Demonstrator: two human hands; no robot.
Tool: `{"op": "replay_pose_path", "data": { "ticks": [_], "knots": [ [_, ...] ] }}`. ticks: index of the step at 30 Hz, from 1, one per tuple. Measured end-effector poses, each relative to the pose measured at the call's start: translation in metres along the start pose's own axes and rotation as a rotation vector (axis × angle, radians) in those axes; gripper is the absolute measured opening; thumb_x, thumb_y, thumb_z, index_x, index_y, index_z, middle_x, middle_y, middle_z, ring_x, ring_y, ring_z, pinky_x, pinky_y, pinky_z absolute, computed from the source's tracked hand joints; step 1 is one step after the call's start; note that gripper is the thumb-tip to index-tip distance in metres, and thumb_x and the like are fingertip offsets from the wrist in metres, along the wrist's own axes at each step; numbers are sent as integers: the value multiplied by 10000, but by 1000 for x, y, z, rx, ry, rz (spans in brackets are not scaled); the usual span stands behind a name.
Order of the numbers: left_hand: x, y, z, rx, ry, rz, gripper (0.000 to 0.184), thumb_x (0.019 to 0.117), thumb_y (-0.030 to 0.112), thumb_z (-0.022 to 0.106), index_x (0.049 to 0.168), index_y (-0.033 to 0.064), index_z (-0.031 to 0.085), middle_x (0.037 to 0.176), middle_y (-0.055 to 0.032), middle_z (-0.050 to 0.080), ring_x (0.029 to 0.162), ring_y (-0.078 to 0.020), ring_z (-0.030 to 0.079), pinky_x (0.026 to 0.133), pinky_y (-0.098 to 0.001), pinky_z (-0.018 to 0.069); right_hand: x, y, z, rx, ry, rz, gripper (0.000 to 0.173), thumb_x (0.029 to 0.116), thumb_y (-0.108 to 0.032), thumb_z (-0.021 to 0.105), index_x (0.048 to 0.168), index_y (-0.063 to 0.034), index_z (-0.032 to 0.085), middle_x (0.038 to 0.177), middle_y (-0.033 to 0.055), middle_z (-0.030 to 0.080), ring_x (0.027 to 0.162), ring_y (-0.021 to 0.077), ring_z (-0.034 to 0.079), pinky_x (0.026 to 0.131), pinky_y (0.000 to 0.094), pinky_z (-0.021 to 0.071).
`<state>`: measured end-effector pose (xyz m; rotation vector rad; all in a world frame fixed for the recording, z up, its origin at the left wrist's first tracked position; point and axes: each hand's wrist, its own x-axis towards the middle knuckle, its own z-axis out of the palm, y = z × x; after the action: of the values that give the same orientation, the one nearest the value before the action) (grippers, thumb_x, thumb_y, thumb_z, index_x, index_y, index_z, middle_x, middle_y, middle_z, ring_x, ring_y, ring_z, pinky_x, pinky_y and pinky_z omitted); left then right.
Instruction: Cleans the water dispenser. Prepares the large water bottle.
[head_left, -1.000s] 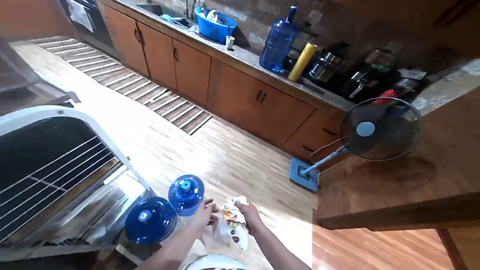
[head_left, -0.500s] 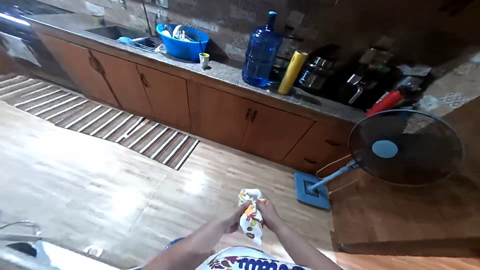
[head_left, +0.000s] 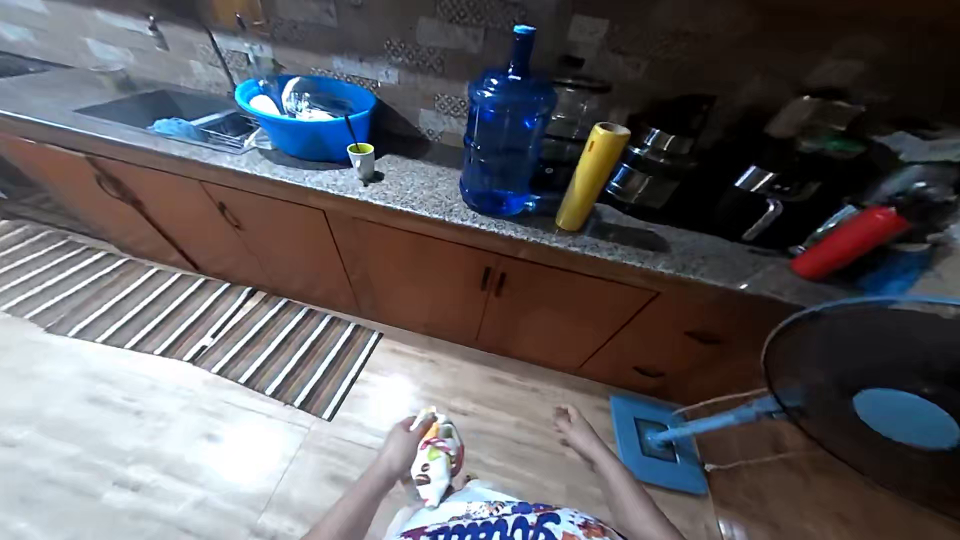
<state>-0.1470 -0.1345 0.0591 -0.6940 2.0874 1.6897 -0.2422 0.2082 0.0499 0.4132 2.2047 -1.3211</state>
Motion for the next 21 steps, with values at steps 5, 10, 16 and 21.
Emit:
{"op": "replay_pose_path", "data": {
  "ticks": [5, 10, 16, 21],
  "knots": [
    [72, 75, -74, 38, 258, -11, 536, 1080, 467, 478, 1299, 2, 629, 1160, -244, 683, 1090, -359, 666, 981, -583, 499, 111, -143, 11, -80, -138, -169, 488, 1062, -178, 552, 1498, -18, 402, 1396, 253, 556, 1187, 350, 627, 986, 486, 524],
    [161, 138, -147, -39, 343, 58, 486, 1091, 419, 479, 1307, 8, 622, 1156, -219, 688, 1054, -313, 681, 955, -547, 531, 189, -238, 43, -164, -280, -312, 528, 1055, -188, 562, 1527, -42, 376, 1380, 229, 574, 1176, 303, 631, 974, 453, 526],
    [262, 294, -225, 142, 320, 347, 442, 1089, 370, 493, 1321, 10, 602, 1151, -229, 681, 1054, -318, 678, 959, -558, 526, 238, -258, 31, 78, -179, -121, 507, 1075, -169, 522, 1534, -43, 352, 1379, 249, 569, 1110, 331, 656, 907, 458, 545],
    [358, 415, -247, 499, 430, 478, 560, 1066, 493, 505, 1403, 48, 558, 1227, -319, 646, 1175, -505, 617, 996, -717, 441, 276, -284, -12, 378, 116, -128, 407, 1090, -136, 465, 1472, -5, 419, 1301, 225, 618, 1034, 284, 676, 847, 419, 556]
  ]
}}
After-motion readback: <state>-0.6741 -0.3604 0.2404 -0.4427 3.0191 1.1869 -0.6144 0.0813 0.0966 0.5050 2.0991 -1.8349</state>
